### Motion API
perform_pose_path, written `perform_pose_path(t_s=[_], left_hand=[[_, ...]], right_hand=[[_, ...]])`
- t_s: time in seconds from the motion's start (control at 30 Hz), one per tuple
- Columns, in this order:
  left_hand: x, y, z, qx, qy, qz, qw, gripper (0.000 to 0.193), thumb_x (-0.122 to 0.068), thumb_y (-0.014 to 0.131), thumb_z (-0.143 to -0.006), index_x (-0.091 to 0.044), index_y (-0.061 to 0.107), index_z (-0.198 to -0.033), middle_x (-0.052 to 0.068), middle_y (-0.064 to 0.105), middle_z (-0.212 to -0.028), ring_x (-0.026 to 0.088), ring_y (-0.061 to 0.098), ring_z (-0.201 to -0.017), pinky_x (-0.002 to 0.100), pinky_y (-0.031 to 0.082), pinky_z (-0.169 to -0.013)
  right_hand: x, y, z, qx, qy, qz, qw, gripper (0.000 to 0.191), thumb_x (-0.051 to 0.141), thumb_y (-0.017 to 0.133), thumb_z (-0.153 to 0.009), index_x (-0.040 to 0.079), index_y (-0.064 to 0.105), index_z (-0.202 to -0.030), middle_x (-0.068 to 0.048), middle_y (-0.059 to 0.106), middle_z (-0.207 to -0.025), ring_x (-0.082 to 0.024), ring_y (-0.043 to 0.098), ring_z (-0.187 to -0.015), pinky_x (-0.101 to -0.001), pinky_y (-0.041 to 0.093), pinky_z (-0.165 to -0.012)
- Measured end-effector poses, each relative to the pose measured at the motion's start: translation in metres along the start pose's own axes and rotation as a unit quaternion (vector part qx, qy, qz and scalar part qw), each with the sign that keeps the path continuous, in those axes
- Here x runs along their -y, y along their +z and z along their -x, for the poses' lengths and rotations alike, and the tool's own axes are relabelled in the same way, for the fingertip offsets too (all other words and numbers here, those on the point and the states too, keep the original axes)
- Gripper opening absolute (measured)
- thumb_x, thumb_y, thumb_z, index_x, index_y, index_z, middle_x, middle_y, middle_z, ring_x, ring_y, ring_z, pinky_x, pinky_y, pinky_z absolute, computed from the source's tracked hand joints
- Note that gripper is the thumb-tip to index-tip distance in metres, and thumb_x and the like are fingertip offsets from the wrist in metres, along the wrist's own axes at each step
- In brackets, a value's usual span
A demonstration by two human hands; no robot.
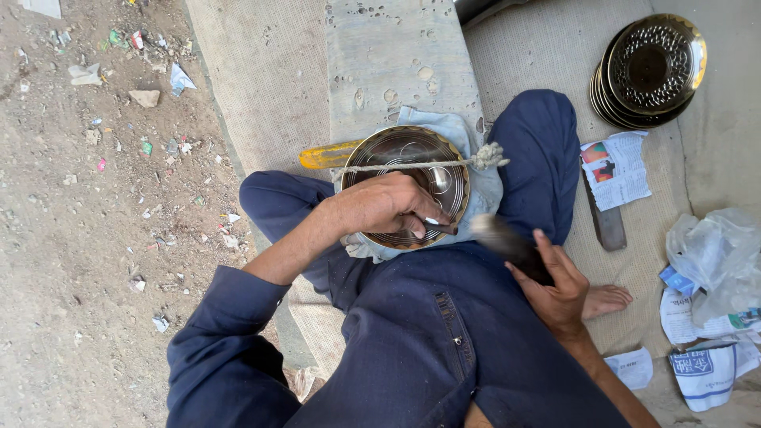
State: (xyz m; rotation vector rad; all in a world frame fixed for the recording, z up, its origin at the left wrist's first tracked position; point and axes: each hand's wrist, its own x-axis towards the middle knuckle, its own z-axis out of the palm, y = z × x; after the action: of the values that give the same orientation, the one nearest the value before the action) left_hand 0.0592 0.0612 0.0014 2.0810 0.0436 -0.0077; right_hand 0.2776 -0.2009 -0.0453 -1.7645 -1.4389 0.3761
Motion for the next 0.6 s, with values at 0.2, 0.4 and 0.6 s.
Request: perform_pose_path(t_s=[0.2, 0.4, 0.6], left_hand=[[-0.003, -0.002, 0.005, -0.021, -0.046, -0.022, 0.998, 0.037, -0.013, 0.078, -0.084, -0.01, 0.069, -0.121, 0.008, 0.077, -0.101, 0.028, 0.074, -0.098, 0.04, 0.055, -0.082], [-0.002, -0.001, 0.01, -0.084, -0.103, -0.038, 0.99, 0.036, -0.017, 0.076, -0.085, -0.01, 0.066, -0.12, 0.007, 0.077, -0.1, 0.027, 0.075, -0.094, 0.041, 0.056, -0.079], [0.003, 0.002, 0.015, -0.135, -0.026, -0.046, 0.989, 0.043, -0.015, 0.076, -0.085, -0.009, 0.067, -0.127, 0.011, 0.075, -0.109, 0.032, 0.073, -0.098, 0.043, 0.056, -0.083]], right_hand=[[0.002, 0.0, -0.006, 0.037, 0.025, 0.07, 0.997, 0.069, 0.005, 0.085, -0.081, 0.004, 0.059, -0.145, -0.013, 0.068, -0.092, -0.023, 0.069, -0.079, -0.0351, 0.055, -0.07], [0.003, 0.005, -0.013, 0.011, 0.023, 0.054, 0.998, 0.07, 0.009, 0.083, -0.087, 0.001, 0.054, -0.15, -0.016, 0.07, -0.103, -0.024, 0.071, -0.091, -0.0336, 0.059, -0.077], [0.009, 0.001, -0.031, 0.075, 0.077, 0.07, 0.992, 0.069, 0.011, 0.088, -0.081, 0.006, 0.06, -0.144, -0.014, 0.072, -0.091, -0.022, 0.069, -0.078, -0.0355, 0.056, -0.072]])
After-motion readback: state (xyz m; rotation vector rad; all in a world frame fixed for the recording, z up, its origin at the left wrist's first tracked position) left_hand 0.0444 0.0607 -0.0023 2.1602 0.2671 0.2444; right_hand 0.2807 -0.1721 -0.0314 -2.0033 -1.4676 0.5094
